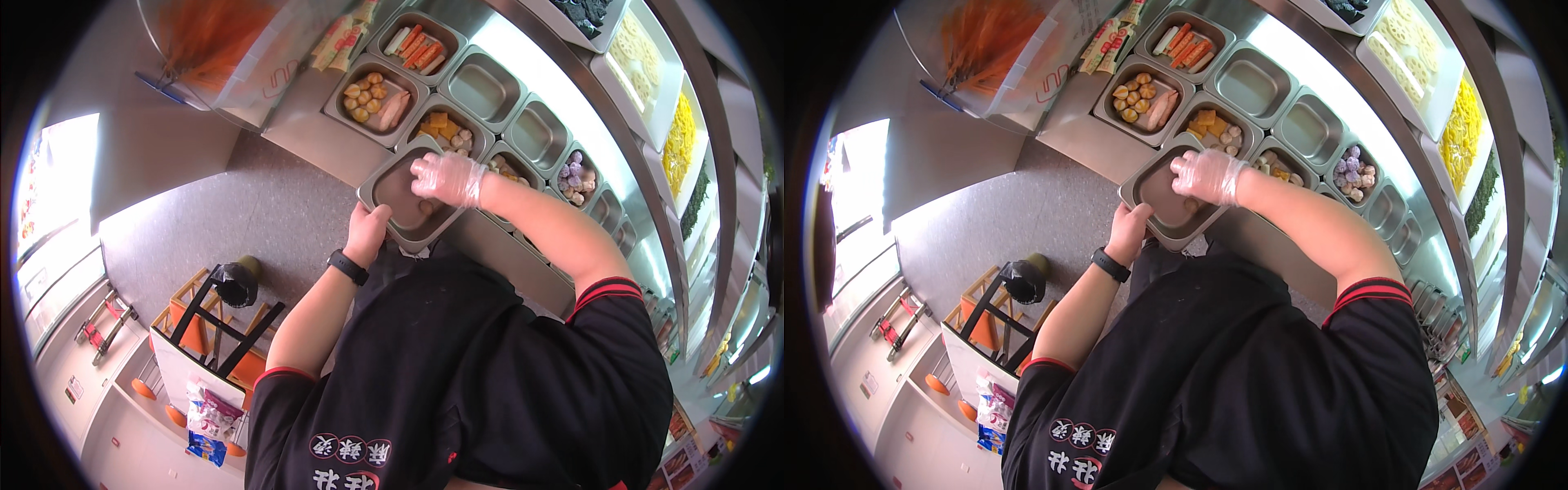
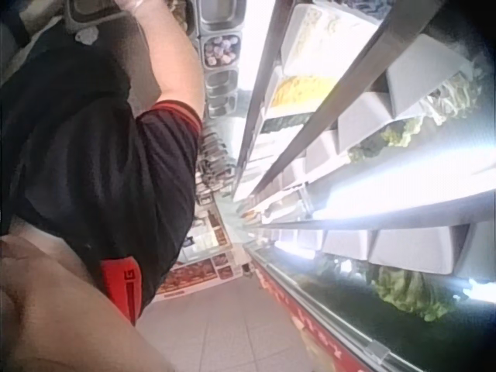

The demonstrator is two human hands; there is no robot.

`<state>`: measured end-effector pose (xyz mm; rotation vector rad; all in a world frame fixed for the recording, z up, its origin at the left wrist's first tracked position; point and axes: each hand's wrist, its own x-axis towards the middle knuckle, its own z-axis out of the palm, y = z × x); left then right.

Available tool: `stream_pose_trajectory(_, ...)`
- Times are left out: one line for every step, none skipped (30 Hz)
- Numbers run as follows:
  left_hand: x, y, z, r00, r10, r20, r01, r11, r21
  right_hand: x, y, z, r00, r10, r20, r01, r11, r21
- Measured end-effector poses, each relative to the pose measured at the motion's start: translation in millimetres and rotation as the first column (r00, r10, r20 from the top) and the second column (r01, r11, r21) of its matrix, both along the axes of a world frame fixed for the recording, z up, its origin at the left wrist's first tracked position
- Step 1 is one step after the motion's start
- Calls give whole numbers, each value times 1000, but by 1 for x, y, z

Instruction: The person assembles food trays by selecting various items from a refrigerated display case and placing them into metal trays. They handle items such as meatballs, sausages, and other processed foods, arranging them neatly in the trays. The person wears disposable gloves and moves between different sections of the display case to gather ingredients.

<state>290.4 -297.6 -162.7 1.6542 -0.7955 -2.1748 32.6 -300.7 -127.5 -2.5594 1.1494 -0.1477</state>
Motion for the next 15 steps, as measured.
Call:
stream_pose_trajectory(-2,-2,2,1000,22,1,-22,1000,14,-8,-1,-4,999,-18,44,20,999,-33)
stream_pose_trajectory(-3,-3,5,1000,8,22,-9,1000,21,-17,-2,-9,995,-31,97,32,999,-7)
stream_pose_trajectory(-2,-5,7,1000,2,27,-3,1000,23,-27,2,-12,984,-86,155,89,996,-11)
stream_pose_trajectory(-1,-7,9,1000,4,19,-4,1000,25,-34,4,-17,965,-144,221,151,988,-16)
stream_pose_trajectory(1,-8,9,999,1,37,-2,1000,26,-40,5,-23,937,-198,288,211,977,-15)
stream_pose_trajectory(3,-9,9,999,3,40,-4,1000,25,-44,7,-30,903,-280,327,291,957,14)
stream_pose_trajectory(5,-9,9,999,5,50,-7,999,39,-47,9,-38,860,-361,362,370,928,46)
stream_pose_trajectory(7,-9,9,999,24,45,-26,999,27,-49,11,-47,804,-446,393,450,889,87)
stream_pose_trajectory(9,-7,8,998,44,47,-45,999,28,-49,13,-56,779,-481,403,484,869,102)
stream_pose_trajectory(12,-6,8,997,62,43,-63,998,28,-49,16,-65,746,-523,413,522,844,125)
stream_pose_trajectory(14,-5,8,997,64,46,-65,998,25,-49,19,-73,707,-572,416,563,811,158)
stream_pose_trajectory(16,-5,7,997,65,42,-66,998,20,-51,21,-81,698,-585,414,538,809,236)
stream_pose_trajectory(18,-4,7,997,71,27,-72,997,20,-51,22,-87,714,-598,364,550,801,237)
stream_pose_trajectory(19,-3,7,997,65,46,-65,998,8,-50,23,-92,729,-610,312,562,793,236)
stream_pose_trajectory(20,-2,7,996,64,54,-64,998,-1,-50,23,-96,735,-642,217,586,763,272)
